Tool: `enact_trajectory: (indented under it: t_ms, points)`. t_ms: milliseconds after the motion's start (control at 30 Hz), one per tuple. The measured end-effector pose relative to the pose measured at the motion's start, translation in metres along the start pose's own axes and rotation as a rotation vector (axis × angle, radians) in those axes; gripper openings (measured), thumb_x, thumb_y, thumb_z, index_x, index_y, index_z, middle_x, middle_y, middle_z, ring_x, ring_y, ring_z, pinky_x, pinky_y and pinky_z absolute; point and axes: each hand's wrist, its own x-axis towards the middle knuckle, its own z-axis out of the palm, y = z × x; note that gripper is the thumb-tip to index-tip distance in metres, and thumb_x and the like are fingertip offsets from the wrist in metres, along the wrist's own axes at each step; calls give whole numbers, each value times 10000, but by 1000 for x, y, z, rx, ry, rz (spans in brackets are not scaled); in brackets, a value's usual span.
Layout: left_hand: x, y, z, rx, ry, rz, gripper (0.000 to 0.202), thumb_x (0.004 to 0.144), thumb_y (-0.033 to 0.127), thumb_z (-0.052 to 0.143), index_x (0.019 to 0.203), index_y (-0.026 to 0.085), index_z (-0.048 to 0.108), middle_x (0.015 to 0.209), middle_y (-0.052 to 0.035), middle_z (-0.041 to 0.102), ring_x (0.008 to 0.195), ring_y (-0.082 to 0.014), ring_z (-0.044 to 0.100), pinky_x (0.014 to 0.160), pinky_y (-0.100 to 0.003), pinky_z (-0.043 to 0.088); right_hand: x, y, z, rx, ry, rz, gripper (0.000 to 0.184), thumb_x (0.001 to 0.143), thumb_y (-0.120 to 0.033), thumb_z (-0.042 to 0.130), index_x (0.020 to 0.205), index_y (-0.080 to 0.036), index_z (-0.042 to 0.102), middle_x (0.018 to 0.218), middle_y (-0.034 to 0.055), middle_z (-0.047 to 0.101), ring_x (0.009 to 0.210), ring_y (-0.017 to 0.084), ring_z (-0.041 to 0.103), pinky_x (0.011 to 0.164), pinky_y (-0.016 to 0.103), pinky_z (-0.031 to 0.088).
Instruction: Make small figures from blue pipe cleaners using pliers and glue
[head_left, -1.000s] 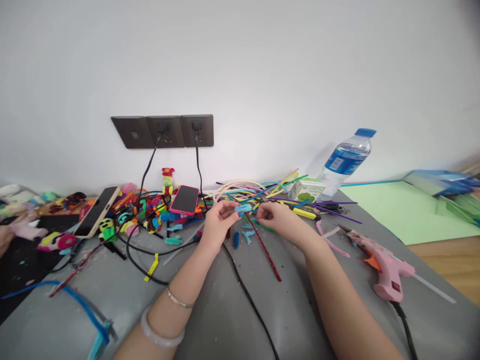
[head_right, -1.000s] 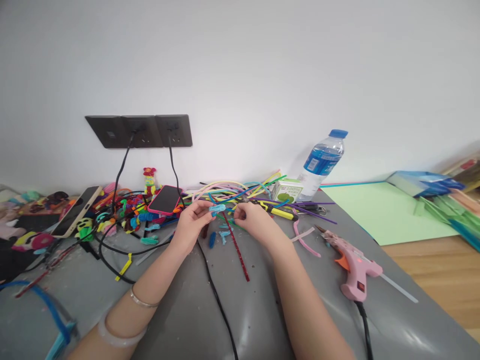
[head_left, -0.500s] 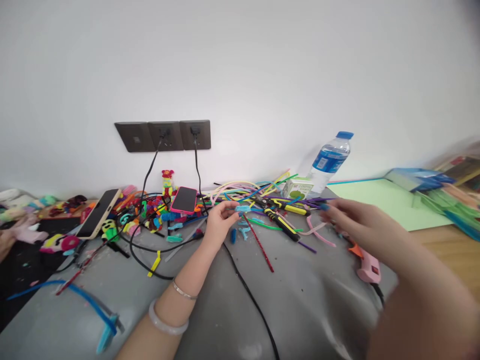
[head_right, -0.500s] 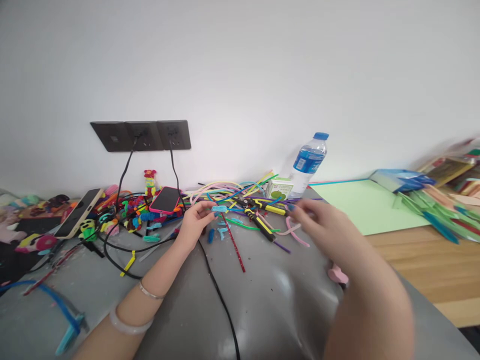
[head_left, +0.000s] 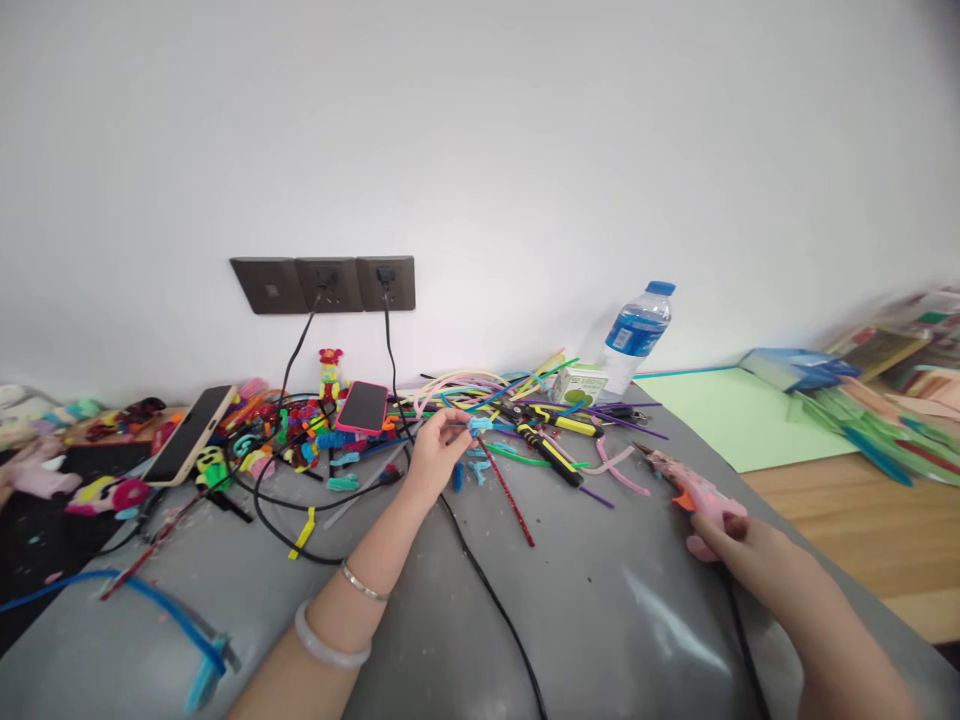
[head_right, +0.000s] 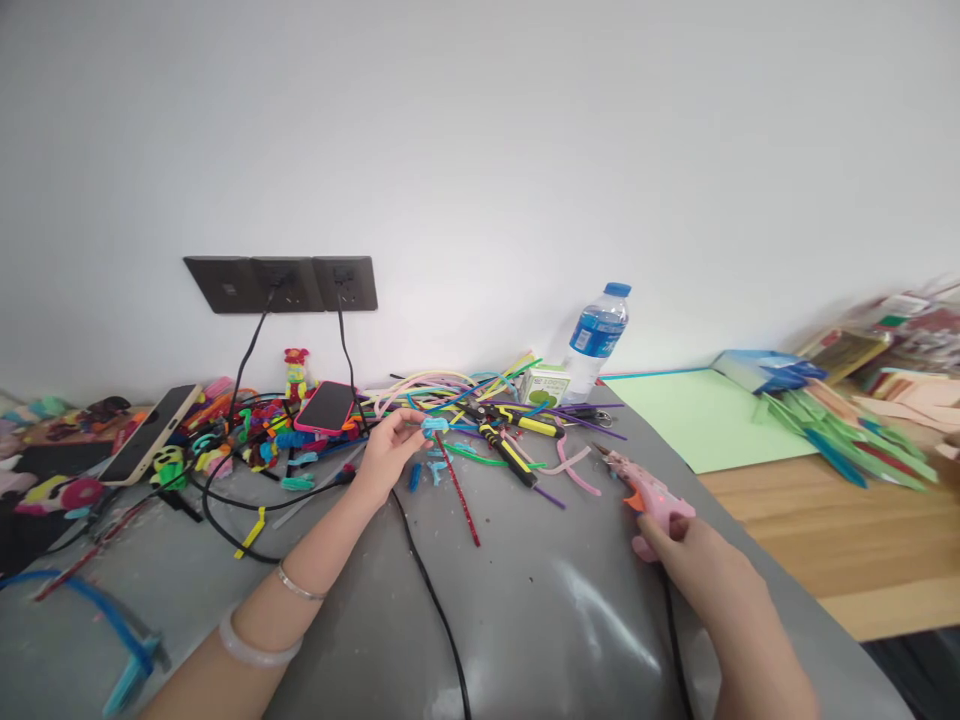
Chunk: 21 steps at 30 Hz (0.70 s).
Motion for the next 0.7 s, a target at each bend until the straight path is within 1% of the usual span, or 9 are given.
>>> enact_trajectory:
  t_ms: [67,100,200,333,433,500,567,633,700]
  points:
    - [0,0,1,-57,-16,-6,317,632,308,805,841,169,612,827,-10,632,771,-148,653,729,-294,568,-7,-4,-6,70,-40,109,428,717,-560,590,383,-291,598,637,176,720,619,374,698,574,493,509]
    - [0,0,2,-76,-21,-14,330,631,320,811,846,170,610,828,-11,634,781,-154,662,739,-303,571,-11,-4,-8,117,-22,149,406,717,-568,577,416,-300,617,692,178,738,683,394,708,606,510,511]
    - [-1,-1,2,-107,-13,-38,362,622,341,826,854,170,606,830,-14,645,799,-175,689,764,-330,576,-28,-3,-6,318,113,207,328,721,-568,552,525,-317,630,726,173,745,773,420,706,647,529,510]
    - [0,-2,2,-115,11,-55,383,609,363,839,857,161,630,821,-33,682,811,-195,706,778,-343,578,-44,-5,2,775,143,225,214,722,-541,641,724,-328,624,715,124,691,636,304,674,589,429,519]
    - [1,-3,1,-120,26,-58,388,603,364,843,862,157,642,832,-41,698,813,-191,705,784,-339,574,-42,-26,-2,947,107,236,241,687,-512,718,784,-311,629,724,81,623,581,233,612,538,382,499]
    - [2,-4,0,-125,38,-55,385,602,362,842,861,156,646,832,-36,696,803,-179,696,781,-330,571,-36,-52,-11,1067,129,121,251,715,-496,723,770,-273,621,727,58,566,595,188,569,523,339,478]
    - [2,-4,0,-126,48,-54,378,603,358,840,859,157,650,828,-30,690,787,-167,681,777,-327,569,-27,-84,-23,1191,114,-82,268,747,-477,700,734,-246,566,676,19,496,564,152,497,474,297,417]
    - [2,-4,0,-122,58,-50,369,605,352,837,861,159,655,832,-27,686,777,-160,666,771,-329,570,-16,-117,-33,1175,53,-195,263,777,-429,669,713,-227,514,636,7,504,530,132,461,453,274,363]
    - [2,-4,0,-116,71,-45,359,608,347,834,861,160,660,839,-25,681,775,-156,654,756,-324,569,-3,-147,-36,1129,-29,-325,223,795,-371,645,722,-219,498,635,4,530,536,126,465,478,267,360]
